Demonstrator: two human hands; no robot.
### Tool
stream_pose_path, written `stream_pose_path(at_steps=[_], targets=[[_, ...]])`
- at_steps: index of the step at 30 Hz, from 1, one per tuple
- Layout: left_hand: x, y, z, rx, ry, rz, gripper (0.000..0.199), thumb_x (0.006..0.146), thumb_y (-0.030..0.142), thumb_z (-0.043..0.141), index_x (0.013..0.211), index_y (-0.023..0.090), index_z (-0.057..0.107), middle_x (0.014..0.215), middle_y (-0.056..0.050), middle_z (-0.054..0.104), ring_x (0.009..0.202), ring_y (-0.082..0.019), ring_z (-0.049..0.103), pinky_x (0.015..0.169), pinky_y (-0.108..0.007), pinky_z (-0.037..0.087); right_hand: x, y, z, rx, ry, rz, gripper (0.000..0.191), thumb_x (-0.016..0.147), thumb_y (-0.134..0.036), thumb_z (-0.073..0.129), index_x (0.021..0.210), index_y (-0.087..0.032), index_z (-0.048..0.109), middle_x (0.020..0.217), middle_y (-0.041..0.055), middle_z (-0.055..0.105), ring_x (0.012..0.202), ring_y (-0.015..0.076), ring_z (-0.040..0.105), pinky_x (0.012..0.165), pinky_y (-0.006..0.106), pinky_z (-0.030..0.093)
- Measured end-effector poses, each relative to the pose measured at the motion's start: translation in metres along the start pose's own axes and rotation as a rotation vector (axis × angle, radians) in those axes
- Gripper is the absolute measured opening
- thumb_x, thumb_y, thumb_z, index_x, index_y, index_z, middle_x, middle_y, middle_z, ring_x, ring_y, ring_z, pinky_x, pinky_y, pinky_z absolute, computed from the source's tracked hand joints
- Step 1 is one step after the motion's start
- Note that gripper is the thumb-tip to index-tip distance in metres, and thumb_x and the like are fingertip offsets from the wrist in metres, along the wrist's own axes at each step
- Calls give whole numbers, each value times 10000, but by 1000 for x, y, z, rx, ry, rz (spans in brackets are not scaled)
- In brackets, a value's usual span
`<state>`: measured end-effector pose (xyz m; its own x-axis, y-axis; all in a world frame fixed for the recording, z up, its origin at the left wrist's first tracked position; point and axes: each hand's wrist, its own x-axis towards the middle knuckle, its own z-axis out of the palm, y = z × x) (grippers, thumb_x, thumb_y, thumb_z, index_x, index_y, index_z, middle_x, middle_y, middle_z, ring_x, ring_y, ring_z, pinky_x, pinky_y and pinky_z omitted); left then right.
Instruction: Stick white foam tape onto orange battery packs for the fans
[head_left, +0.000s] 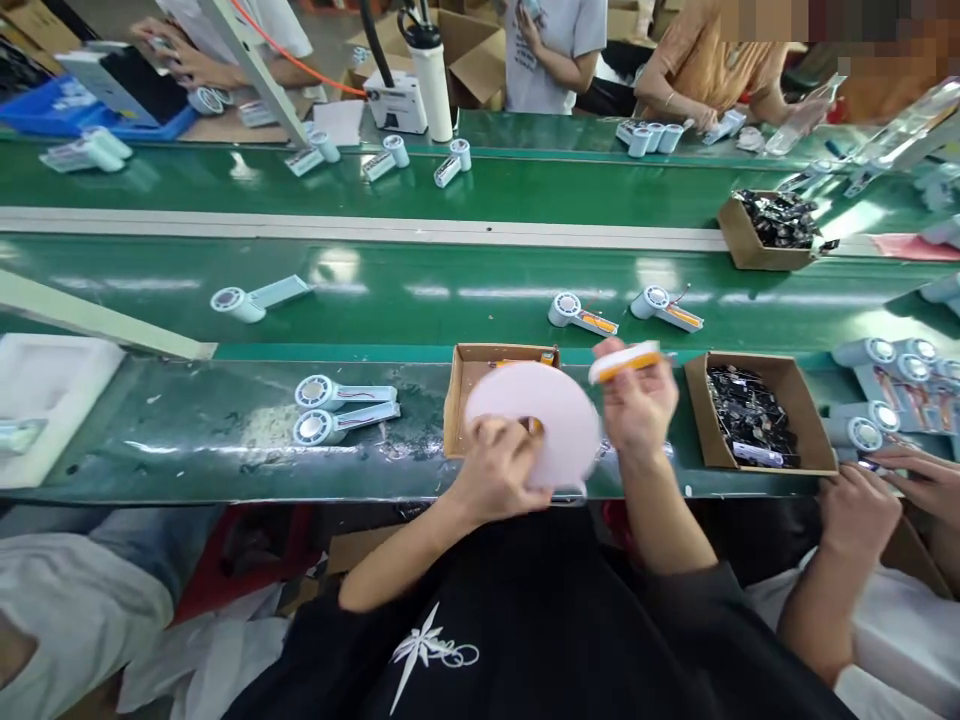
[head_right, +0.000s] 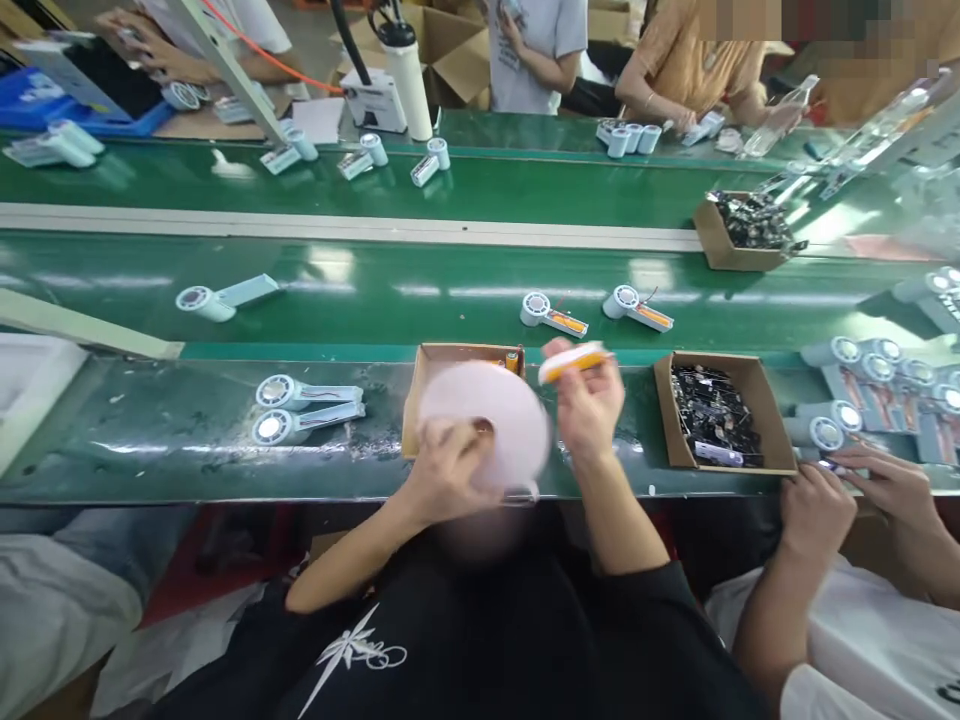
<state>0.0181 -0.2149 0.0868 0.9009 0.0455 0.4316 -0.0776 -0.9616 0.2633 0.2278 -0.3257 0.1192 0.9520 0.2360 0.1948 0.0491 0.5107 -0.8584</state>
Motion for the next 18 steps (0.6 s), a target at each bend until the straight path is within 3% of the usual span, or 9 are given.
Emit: stream_pose_path(at_steps=[3,5,7,9,11,13,15,18], targets=[[6,6,-10,-67,-201,138,753,791,694,714,1346,185,683,1214,-139,728,1152,-350,549,1103,-538,344,39,-13,-12,15,64,-218,281,888,-380,810,1096,-270,657,1253,47,755,1279,250,700,1088,467,602],[21,-8,-22,-69,-326,72,841,765,749,738,1375,176,661,1320,-155,701,1226,-383,548,1127,-556,351,49,-14,-9,-5,-12,-189,303,909,-355,777,1185,-327,657,1280,32,741,1331,264,667,1090,513,596],[30,-37,-39,-113,-370,-20,788,808,734,735,1382,198,665,1361,-144,693,1264,-370,571,1125,-519,403,44,-13,-6,-41,-136,-105,412,883,-313,799,1251,-399,633,1243,16,753,1306,287,684,1056,568,609],[23,-76,-60,-189,-278,-124,583,938,643,653,1357,239,691,1323,-101,725,1230,-294,626,1092,-434,468,29,-15,-10,-83,-199,-82,458,856,-280,820,1231,-462,631,1203,-13,760,1258,294,712,1040,599,610],[-1,-116,-80,-148,-110,-310,410,1041,522,544,1292,259,734,1243,-67,763,1173,-246,659,1078,-408,496,16,-20,-24,-146,-179,-100,434,850,-267,814,1164,-516,647,1232,-60,743,1249,285,715,1081,619,574],[-33,-155,-96,26,-20,-528,360,1064,436,498,1193,258,783,1202,-60,781,1192,-266,645,1125,-470,472,6,-25,-46,-227,-119,-105,427,845,-275,802,1100,-582,650,1266,-126,718,1273,279,697,1133,645,515],[-61,-188,-108,193,-118,-686,323,1032,384,527,1156,270,803,1286,-52,760,1324,-317,565,1187,-543,413,0,-28,-70,-288,-50,-85,417,816,-290,804,1020,-620,652,1236,-177,713,1296,277,678,1165,647,472],[-77,-223,-118,285,-389,-749,385,970,327,574,1317,311,738,1480,-19,654,1410,-338,489,1199,-524,412,-9,-28,-98,-300,57,-2,352,727,-321,832,909,-563,654,1102,-161,748,1292,307,677,1116,654,501]])
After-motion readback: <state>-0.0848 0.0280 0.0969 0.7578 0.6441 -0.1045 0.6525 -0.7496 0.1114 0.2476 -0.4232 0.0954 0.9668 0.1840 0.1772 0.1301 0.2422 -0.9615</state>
